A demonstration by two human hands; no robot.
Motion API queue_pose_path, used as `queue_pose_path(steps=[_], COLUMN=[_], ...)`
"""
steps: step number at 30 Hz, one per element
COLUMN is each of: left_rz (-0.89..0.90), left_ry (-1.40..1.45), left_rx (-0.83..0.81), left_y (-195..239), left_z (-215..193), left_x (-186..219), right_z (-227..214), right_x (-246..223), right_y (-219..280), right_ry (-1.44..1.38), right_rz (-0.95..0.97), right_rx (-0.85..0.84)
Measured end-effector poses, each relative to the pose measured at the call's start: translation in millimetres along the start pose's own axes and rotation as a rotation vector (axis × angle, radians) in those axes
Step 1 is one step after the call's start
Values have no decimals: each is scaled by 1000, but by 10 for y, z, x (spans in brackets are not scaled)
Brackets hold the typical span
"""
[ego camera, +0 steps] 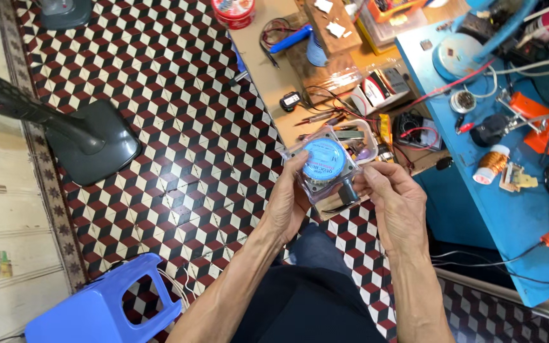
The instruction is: The person strips and twists wires, then uses pliers to cut and open a packaged component. They handle a coiled copper wire assembly, inspecting and adjusting its connections on a cluttered workbench.
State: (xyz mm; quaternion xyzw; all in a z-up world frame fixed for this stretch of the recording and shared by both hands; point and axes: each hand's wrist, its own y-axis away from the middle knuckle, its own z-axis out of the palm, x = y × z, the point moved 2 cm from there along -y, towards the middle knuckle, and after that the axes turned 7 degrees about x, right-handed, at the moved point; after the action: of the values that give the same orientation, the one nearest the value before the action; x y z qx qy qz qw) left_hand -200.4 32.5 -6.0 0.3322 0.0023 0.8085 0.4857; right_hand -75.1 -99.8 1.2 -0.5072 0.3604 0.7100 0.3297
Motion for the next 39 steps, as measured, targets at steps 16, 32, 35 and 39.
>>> queue_pose_path(steps=[16,32,35,39], left_rz=[148,-248,-155,-202], left_ry=[20,-840,-683,-417], left_rx=[59,83,115,105], left_y=[-524,-2367,-2696,-3050], left_z=[-598,-827,-592,-199], left_x=[531,1806,1676,1425], right_z=[1040,1891,1955,1898], right_x=[909,410,272,171], right_y=[-550,-2182,-2398,-2637], right_ry=[-277,688,575,362], right_rz=[195,-344,-325,-156], right_rx=[3,71,177,373])
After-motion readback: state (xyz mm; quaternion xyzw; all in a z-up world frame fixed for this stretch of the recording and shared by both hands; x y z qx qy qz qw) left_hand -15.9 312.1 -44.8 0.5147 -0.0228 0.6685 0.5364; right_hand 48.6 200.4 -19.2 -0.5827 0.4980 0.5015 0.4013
